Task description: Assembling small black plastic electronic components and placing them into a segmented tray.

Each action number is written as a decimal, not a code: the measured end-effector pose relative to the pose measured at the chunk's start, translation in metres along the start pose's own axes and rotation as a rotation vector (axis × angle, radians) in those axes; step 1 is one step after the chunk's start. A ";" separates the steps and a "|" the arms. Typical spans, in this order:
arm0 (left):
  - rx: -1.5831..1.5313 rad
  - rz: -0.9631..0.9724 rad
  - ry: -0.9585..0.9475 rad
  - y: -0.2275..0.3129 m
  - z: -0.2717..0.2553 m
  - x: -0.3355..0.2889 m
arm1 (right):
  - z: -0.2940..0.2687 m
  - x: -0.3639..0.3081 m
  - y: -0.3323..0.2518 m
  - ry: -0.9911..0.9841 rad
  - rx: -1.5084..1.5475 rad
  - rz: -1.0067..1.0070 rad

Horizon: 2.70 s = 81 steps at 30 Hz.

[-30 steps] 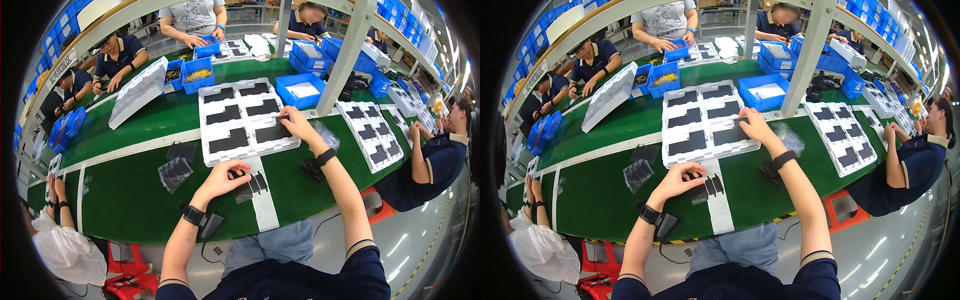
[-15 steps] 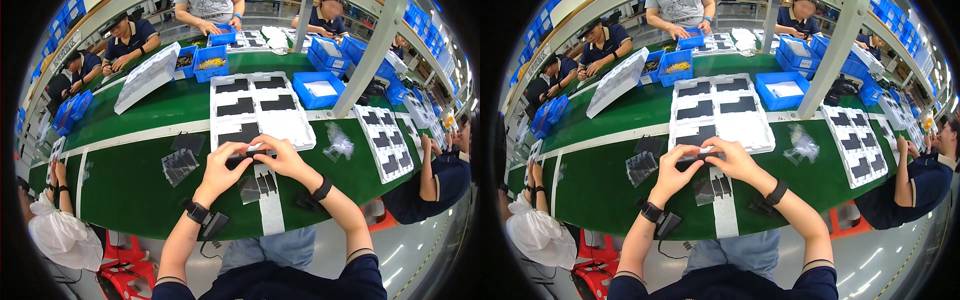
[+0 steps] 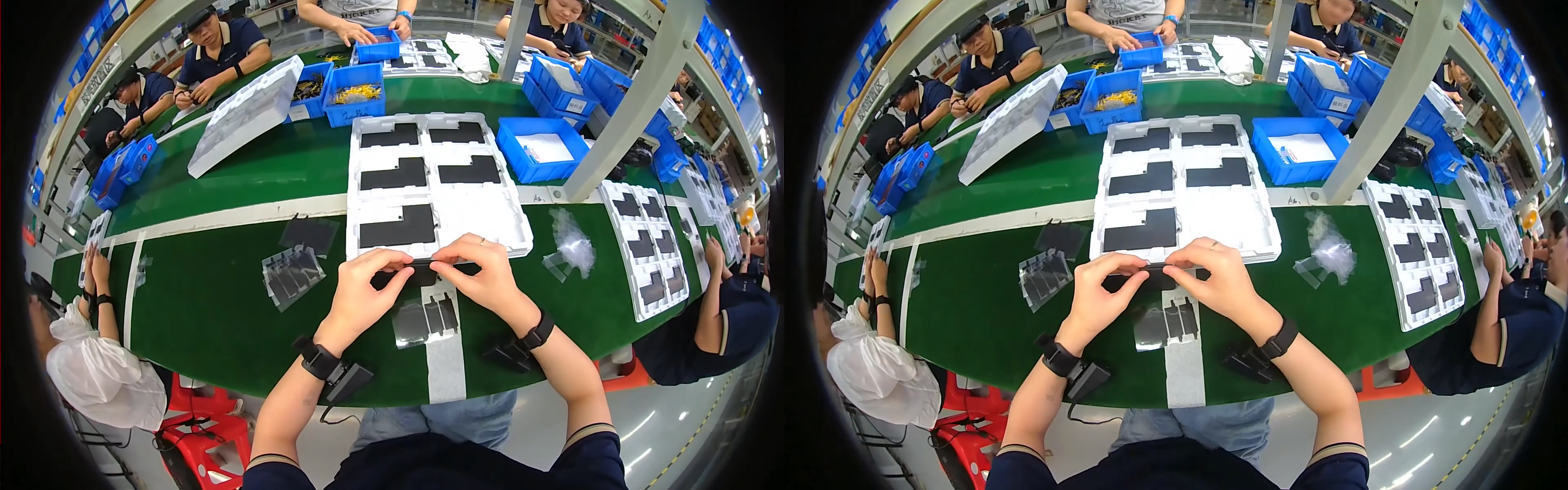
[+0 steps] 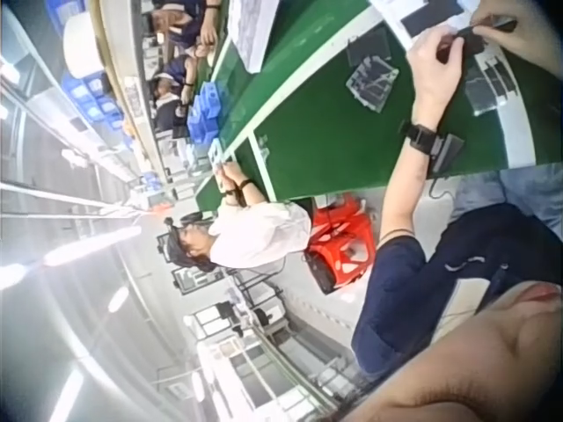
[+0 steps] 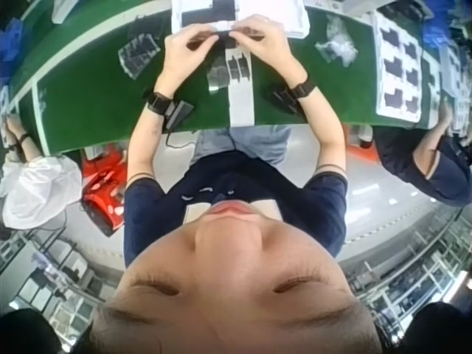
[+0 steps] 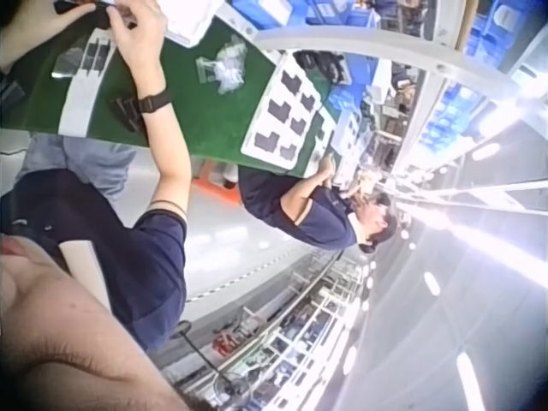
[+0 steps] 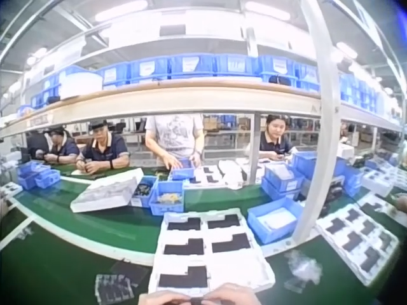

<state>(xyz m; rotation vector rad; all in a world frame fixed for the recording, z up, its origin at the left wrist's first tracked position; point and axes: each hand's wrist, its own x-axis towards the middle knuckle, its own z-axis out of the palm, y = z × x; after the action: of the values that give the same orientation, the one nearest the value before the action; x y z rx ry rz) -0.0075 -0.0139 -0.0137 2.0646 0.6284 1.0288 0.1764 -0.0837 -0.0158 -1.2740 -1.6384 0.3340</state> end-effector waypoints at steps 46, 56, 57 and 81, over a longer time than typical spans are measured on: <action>0.052 -0.056 0.014 0.002 0.007 0.002 | 0.013 -0.001 -0.002 0.007 -0.015 0.091; 0.052 -0.001 -0.007 0.002 0.003 0.005 | 0.010 -0.001 -0.003 0.006 -0.051 0.007; 0.051 -0.001 -0.007 0.002 0.004 0.005 | 0.011 -0.001 -0.002 0.005 -0.052 0.008; 0.062 -0.076 -0.043 0.006 -0.001 0.007 | 0.009 -0.002 -0.001 -0.009 0.013 0.093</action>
<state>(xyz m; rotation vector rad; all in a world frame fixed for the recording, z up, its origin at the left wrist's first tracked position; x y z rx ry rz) -0.0039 -0.0130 -0.0053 2.0937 0.7197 0.9299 0.1684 -0.0834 -0.0203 -1.3433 -1.5850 0.4070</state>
